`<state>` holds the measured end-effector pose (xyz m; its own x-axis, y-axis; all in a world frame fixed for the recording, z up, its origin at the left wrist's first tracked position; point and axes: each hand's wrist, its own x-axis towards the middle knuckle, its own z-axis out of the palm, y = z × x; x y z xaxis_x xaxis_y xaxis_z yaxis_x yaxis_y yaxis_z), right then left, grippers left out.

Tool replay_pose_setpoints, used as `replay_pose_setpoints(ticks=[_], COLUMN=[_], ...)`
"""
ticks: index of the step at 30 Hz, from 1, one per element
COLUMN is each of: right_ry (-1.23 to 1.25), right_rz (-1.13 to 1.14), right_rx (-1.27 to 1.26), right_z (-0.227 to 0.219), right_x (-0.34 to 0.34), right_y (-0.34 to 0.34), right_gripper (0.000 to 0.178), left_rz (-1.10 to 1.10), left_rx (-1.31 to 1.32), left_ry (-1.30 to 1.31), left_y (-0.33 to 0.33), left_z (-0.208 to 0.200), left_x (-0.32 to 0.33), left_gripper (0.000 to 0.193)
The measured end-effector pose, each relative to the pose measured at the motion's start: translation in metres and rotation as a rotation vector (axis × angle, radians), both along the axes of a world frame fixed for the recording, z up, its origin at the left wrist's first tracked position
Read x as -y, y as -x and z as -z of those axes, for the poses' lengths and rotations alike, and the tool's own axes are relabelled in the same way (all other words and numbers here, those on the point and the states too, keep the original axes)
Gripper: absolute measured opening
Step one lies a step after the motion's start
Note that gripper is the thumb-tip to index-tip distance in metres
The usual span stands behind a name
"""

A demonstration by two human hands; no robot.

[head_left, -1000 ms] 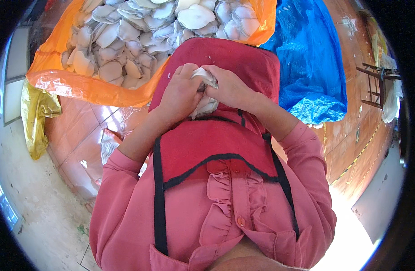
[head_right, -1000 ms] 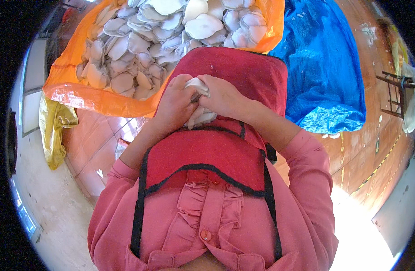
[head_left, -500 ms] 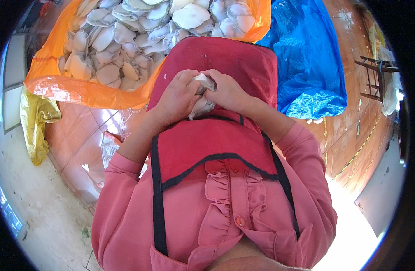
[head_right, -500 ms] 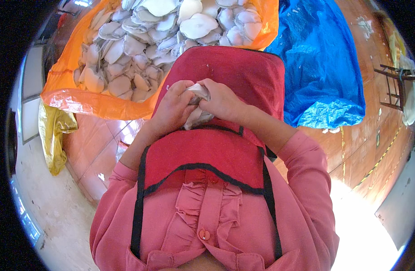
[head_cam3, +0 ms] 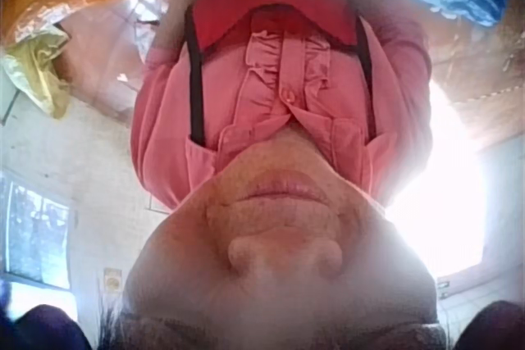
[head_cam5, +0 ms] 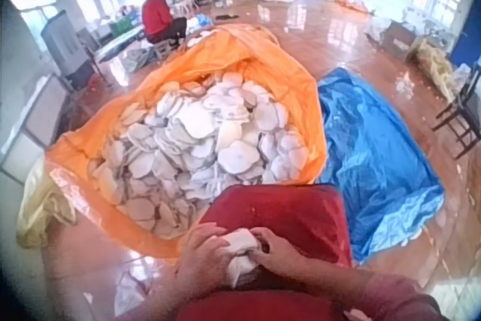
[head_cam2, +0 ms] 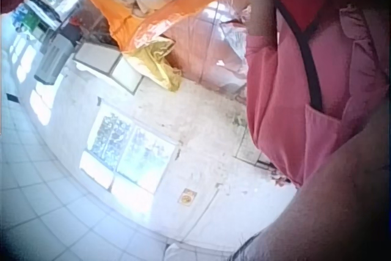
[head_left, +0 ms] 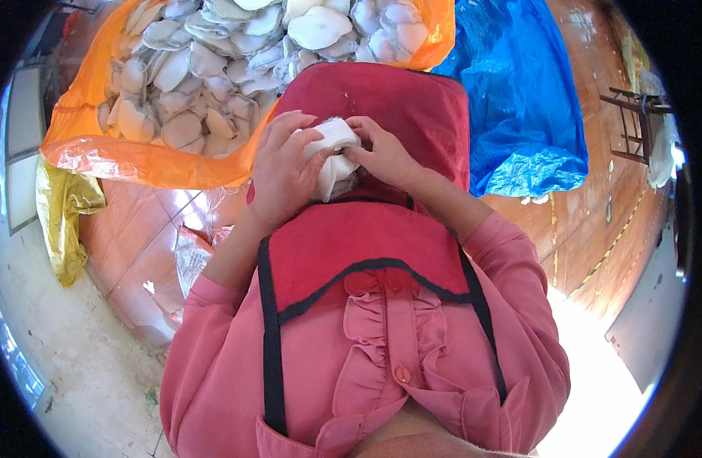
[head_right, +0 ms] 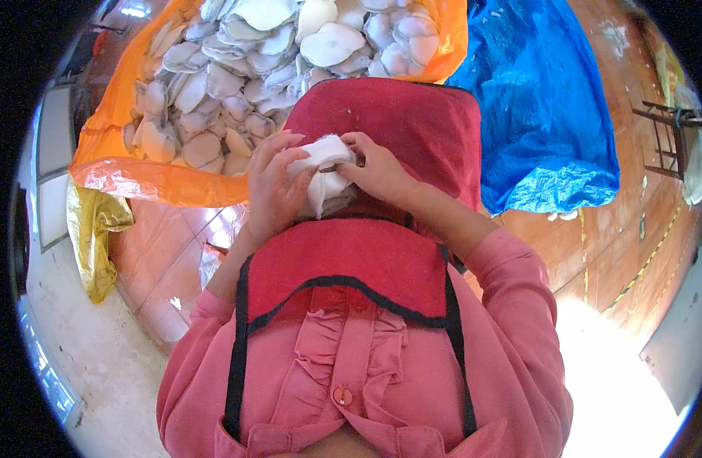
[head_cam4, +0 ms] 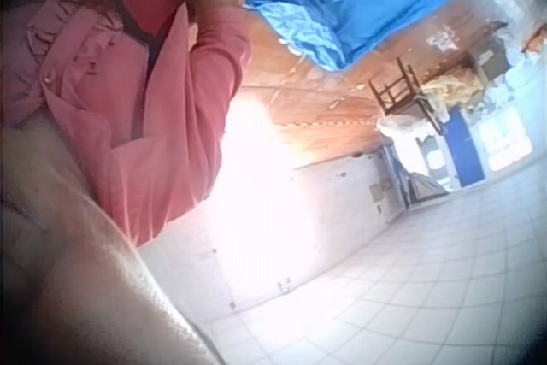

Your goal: The person repeatedly picks white sock-like items from a large orange bag and stuffs them into a red fabric pouch on their lap. The person handles the items one at a time, folding and compressing them before placing them into the pouch.

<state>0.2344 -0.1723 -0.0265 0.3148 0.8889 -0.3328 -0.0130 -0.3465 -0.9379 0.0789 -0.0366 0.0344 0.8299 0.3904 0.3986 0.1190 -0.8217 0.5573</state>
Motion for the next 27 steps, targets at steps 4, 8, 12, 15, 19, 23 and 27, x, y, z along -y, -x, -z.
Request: replay_pose_setpoints(ticks=[4,8,12,15,19,23,27], right_ry=[0.080,0.080,-0.228,-0.445,-0.439,-0.169,-0.128], right_rz=[-0.033,-0.017,0.003,-0.206,-0.143,-0.230,-0.415], right_rx=[0.023,0.152,0.658,0.684,0.751,0.561,0.527], right_z=[-0.010,-0.006,-0.021,-0.016,-0.012,-0.017,-0.014], right_x=[-0.007,-0.011,-0.015,-0.018,-0.022,-0.024,-0.031], right_y=[-0.008,-0.009,-0.014,-0.023,-0.014,-0.010,-0.029], right_gripper=[0.050,0.046,0.032,0.021,0.018,0.022,0.027], left_rz=[-0.186,-0.241,-0.166,-0.121,-0.060,-0.045,0.059], left_rx=[-0.115,-0.172,-0.182,-0.179,-0.207,-0.291,-0.295], left_ry=[-0.011,0.102,0.203,0.136,0.058,0.017,0.220], left_y=[0.019,0.014,0.014,0.005,-0.003,-0.011,-0.023], left_z=[-0.002,0.007,0.016,0.012,0.012,0.007,-0.009], left_x=[0.024,0.032,0.007,-0.004,-0.018,-0.032,-0.047], left_gripper=[0.073,0.078,0.073,0.065,0.049,0.042,0.042])
